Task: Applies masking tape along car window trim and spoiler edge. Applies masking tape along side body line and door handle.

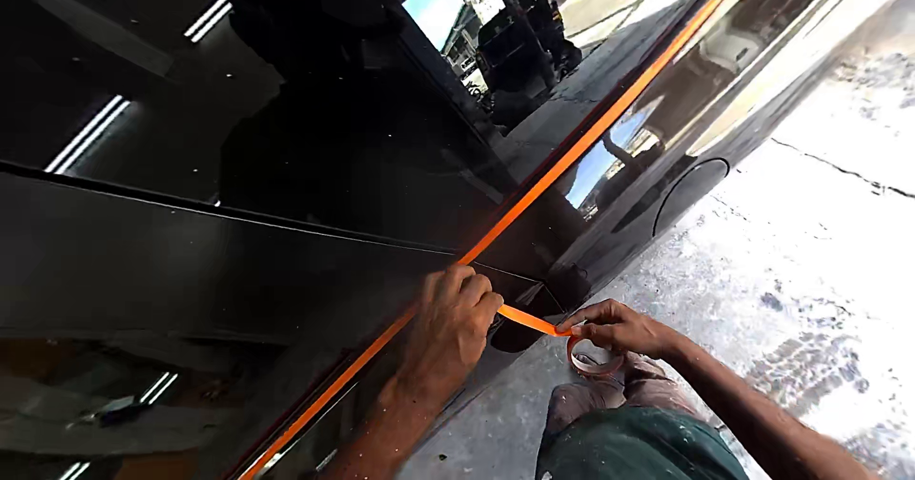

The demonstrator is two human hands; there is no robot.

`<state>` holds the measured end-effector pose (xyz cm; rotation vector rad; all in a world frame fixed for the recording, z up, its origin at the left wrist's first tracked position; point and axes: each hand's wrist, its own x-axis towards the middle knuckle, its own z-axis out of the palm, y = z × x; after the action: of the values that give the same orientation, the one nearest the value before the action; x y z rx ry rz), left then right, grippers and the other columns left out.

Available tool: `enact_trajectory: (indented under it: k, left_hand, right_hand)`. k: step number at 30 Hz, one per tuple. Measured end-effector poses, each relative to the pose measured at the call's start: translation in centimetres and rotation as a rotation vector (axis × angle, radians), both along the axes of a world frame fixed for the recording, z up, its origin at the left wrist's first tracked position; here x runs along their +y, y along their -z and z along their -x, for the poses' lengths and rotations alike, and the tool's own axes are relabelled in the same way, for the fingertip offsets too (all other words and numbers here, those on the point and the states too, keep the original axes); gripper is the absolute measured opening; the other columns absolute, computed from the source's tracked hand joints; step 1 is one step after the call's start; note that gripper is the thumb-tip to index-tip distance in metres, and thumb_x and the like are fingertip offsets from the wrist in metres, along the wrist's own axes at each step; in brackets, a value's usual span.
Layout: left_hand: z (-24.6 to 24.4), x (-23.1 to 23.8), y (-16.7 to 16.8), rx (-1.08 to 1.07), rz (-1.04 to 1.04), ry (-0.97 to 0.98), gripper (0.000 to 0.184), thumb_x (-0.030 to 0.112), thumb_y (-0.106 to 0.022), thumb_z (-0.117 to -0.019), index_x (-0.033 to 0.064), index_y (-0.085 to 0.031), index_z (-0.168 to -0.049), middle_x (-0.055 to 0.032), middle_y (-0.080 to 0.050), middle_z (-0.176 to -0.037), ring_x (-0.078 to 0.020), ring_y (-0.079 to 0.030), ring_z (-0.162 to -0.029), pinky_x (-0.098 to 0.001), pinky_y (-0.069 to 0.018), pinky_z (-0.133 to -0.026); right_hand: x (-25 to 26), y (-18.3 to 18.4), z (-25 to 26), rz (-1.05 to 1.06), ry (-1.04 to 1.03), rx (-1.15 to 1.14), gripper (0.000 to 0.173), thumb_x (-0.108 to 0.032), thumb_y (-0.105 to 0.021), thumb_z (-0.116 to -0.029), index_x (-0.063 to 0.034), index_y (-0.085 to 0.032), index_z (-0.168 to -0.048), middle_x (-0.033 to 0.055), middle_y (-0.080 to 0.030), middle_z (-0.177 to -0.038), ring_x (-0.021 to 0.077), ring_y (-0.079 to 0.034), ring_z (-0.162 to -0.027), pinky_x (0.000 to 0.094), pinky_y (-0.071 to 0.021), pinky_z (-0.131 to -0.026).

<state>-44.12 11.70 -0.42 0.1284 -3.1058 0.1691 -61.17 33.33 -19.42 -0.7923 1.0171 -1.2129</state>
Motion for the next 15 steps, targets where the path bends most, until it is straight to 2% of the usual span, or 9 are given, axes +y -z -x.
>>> enact_trajectory:
  k: [4,8,12,15]
  left_hand:
    - [1.6,-1.2,-0.8,-0.081,0.049,0.184,0.017,0.006,-0.063,-0.0936,0.0165,-0.075,-0.088,-0.0026,-0.067,-0.098,-0.0284,-0.058,-0.112,-0.0491,-0.0423,-0.096]
    - [2.5,-2.6,-1.2,-0.159,0.053,0.369,0.018,0.008,-0.061,-0.0961,0.0166,-0.076,-0.091,-0.0027,-0.068,-0.097,-0.0289,-0.058,-0.111,-0.0488,-0.0423,-0.095]
    - [3.6,-3.4,-1.6,-0.227,0.091,0.522,0.021,0.003,-0.060,-0.0950,0.0156,-0.076,-0.093,-0.0042,-0.069,-0.098,-0.0298,-0.059,-0.108,-0.0498,-0.0444,-0.092]
    - [4.3,-3.8,-1.6,-0.278,0.142,0.599,0.022,0.003,-0.059,-0.0948,0.0182,-0.075,-0.093,-0.0021,-0.068,-0.097,-0.0277,-0.058,-0.109,-0.0484,-0.0415,-0.094]
  right_hand:
    - [0.3,1.2,-2.3,0.007,0.070,-0.159,0.028,-0.028,-0.058,-0.1053,-0.0153,-0.073,-0.125,-0.0056,-0.051,-0.060,0.0006,-0.040,-0.045,0.0178,-0.0343,-0.042]
    - [0.0,1.7,-6.0,0.016,0.188,-0.201,0.028,-0.027,-0.057,-0.1054,-0.0150,-0.073,-0.125,-0.0052,-0.051,-0.060,0.0007,-0.040,-0.045,0.0177,-0.0342,-0.042]
    - [-1.0,2.4,-10.6,0.031,0.328,-0.288,0.031,-0.028,-0.056,-0.1059,-0.0140,-0.073,-0.127,-0.0051,-0.050,-0.060,0.0014,-0.039,-0.045,0.0187,-0.0343,-0.043]
    - [-1.8,3.1,-14.0,0.065,0.439,-0.392,0.031,-0.029,-0.054,-0.1067,-0.0140,-0.072,-0.127,-0.0051,-0.050,-0.063,0.0012,-0.039,-0.047,0.0184,-0.0343,-0.044]
